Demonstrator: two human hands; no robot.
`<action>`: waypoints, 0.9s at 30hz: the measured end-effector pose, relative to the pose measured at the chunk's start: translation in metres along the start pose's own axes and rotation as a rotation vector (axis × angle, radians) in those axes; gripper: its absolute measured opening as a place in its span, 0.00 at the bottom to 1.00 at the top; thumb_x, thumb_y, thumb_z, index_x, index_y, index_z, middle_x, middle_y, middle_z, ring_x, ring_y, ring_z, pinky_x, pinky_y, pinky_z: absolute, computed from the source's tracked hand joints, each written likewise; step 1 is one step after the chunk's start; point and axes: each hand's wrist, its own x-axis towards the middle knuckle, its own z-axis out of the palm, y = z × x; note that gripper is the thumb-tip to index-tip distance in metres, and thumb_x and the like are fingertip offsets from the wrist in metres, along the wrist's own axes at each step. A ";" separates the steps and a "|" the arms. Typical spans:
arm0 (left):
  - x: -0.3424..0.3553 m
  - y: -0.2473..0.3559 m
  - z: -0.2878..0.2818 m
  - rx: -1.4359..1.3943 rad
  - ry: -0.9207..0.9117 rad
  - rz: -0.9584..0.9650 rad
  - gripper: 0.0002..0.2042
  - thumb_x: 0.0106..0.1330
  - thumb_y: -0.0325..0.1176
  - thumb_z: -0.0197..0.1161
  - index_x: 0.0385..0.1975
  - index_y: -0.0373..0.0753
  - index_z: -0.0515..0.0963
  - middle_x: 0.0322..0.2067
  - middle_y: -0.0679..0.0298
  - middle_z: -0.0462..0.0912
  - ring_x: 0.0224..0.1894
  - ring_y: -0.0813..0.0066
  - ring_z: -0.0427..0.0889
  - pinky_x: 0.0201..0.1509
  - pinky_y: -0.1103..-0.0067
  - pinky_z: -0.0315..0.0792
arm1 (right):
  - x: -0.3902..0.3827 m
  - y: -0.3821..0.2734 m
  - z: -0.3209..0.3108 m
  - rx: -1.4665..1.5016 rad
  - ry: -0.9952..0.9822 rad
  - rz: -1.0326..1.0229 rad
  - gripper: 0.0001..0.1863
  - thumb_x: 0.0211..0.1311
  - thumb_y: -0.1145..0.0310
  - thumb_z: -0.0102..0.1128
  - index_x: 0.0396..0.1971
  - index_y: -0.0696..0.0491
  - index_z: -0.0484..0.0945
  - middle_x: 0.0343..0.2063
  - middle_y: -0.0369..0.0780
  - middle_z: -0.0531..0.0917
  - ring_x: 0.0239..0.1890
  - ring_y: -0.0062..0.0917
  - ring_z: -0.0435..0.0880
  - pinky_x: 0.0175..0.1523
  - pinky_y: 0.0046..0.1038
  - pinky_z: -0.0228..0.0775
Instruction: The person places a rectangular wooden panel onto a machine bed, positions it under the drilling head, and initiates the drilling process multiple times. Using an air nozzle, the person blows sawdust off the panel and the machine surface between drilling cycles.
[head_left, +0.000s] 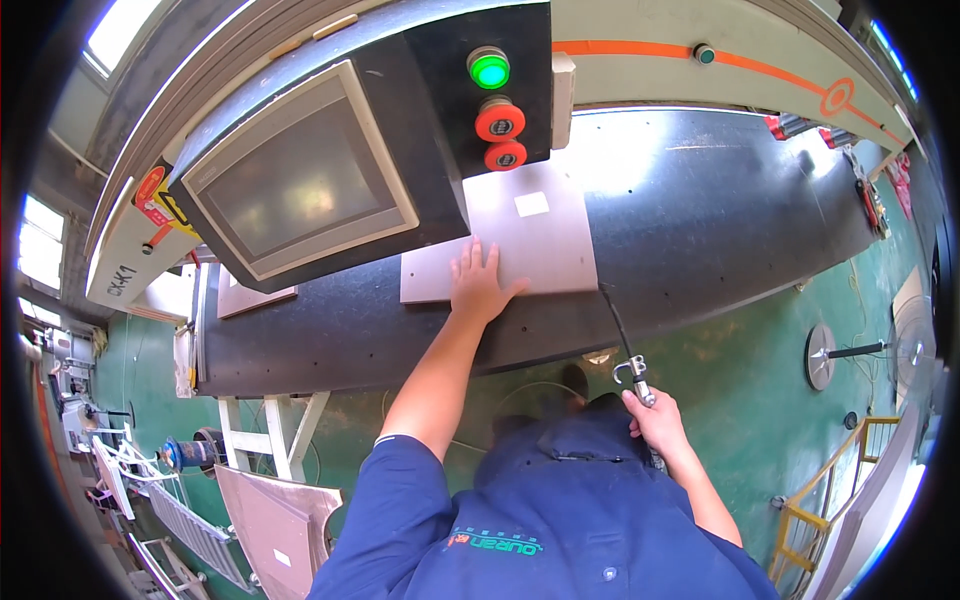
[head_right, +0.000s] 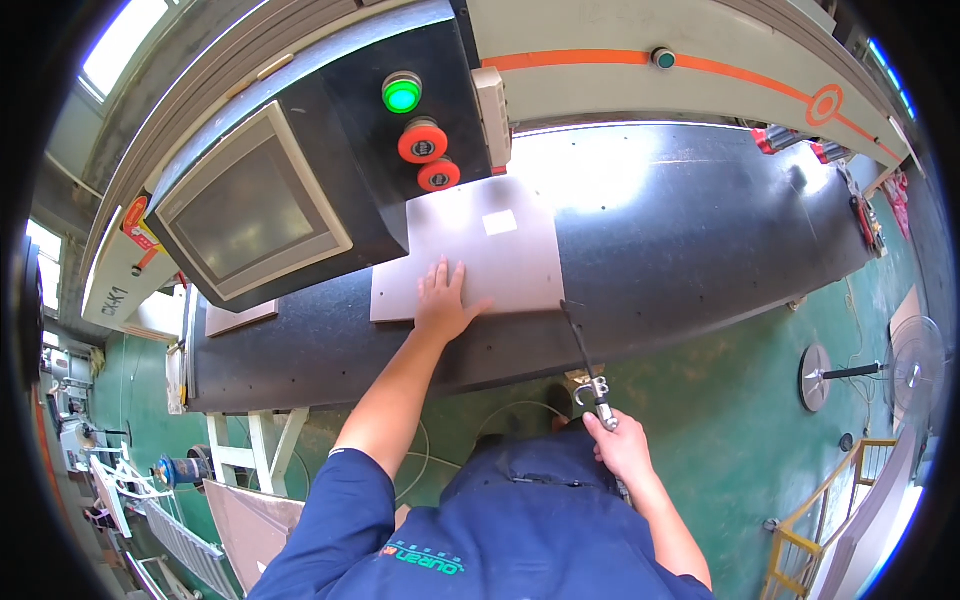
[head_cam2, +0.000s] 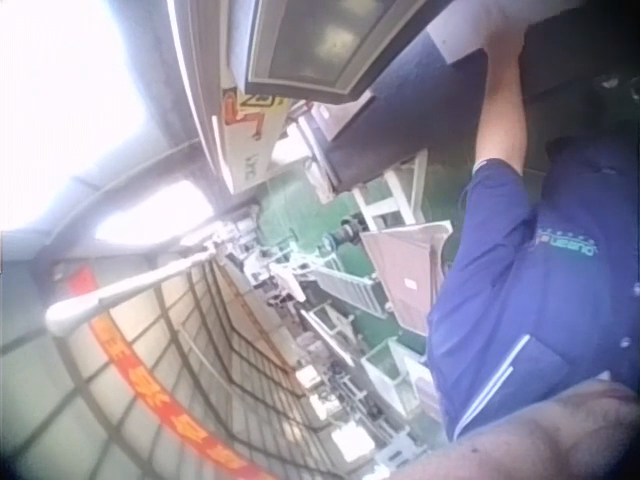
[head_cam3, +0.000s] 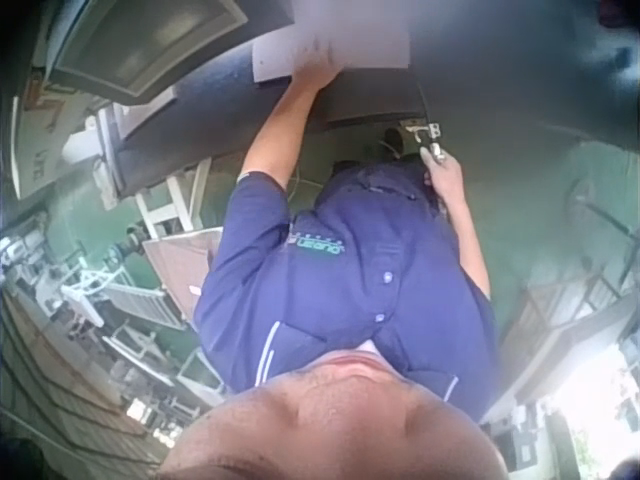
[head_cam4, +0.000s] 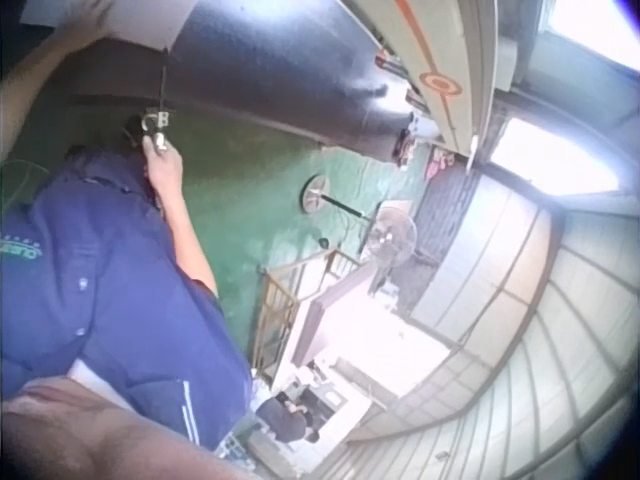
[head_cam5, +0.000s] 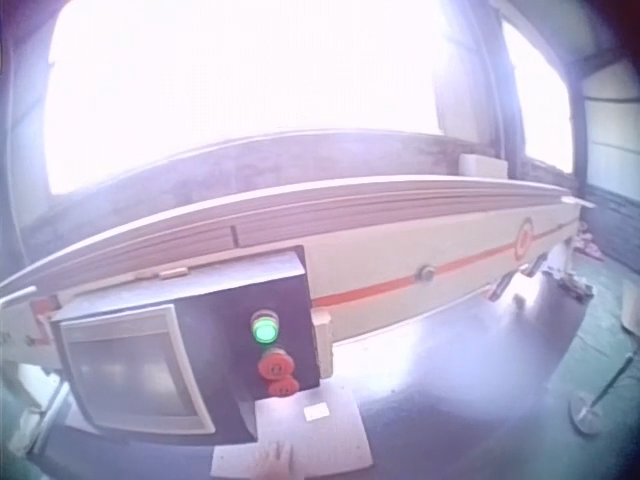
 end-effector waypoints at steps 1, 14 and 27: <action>0.005 -0.002 0.004 -0.086 0.087 0.069 0.44 0.55 0.66 0.58 0.69 0.50 0.57 0.71 0.53 0.50 0.73 0.49 0.45 0.71 0.50 0.41 | 0.000 -0.003 0.001 -0.012 -0.008 -0.031 0.16 0.65 0.60 0.60 0.24 0.56 0.73 0.16 0.32 0.74 0.16 0.15 0.75 0.22 0.21 0.72; 0.059 -0.039 0.009 -0.138 0.083 -0.014 0.23 0.68 0.47 0.53 0.63 0.53 0.67 0.70 0.59 0.54 0.72 0.51 0.48 0.71 0.47 0.37 | 0.013 -0.001 -0.003 -0.092 -0.020 0.030 0.17 0.63 0.55 0.60 0.28 0.56 0.78 0.15 0.38 0.79 0.18 0.23 0.78 0.29 0.28 0.71; 0.070 -0.040 0.004 -0.188 -0.013 -0.001 0.27 0.66 0.50 0.55 0.64 0.51 0.65 0.71 0.55 0.51 0.73 0.49 0.43 0.71 0.47 0.36 | 0.045 -0.050 -0.007 -0.093 0.108 -0.185 0.18 0.63 0.56 0.59 0.27 0.58 0.74 0.15 0.40 0.73 0.20 0.24 0.68 0.30 0.30 0.65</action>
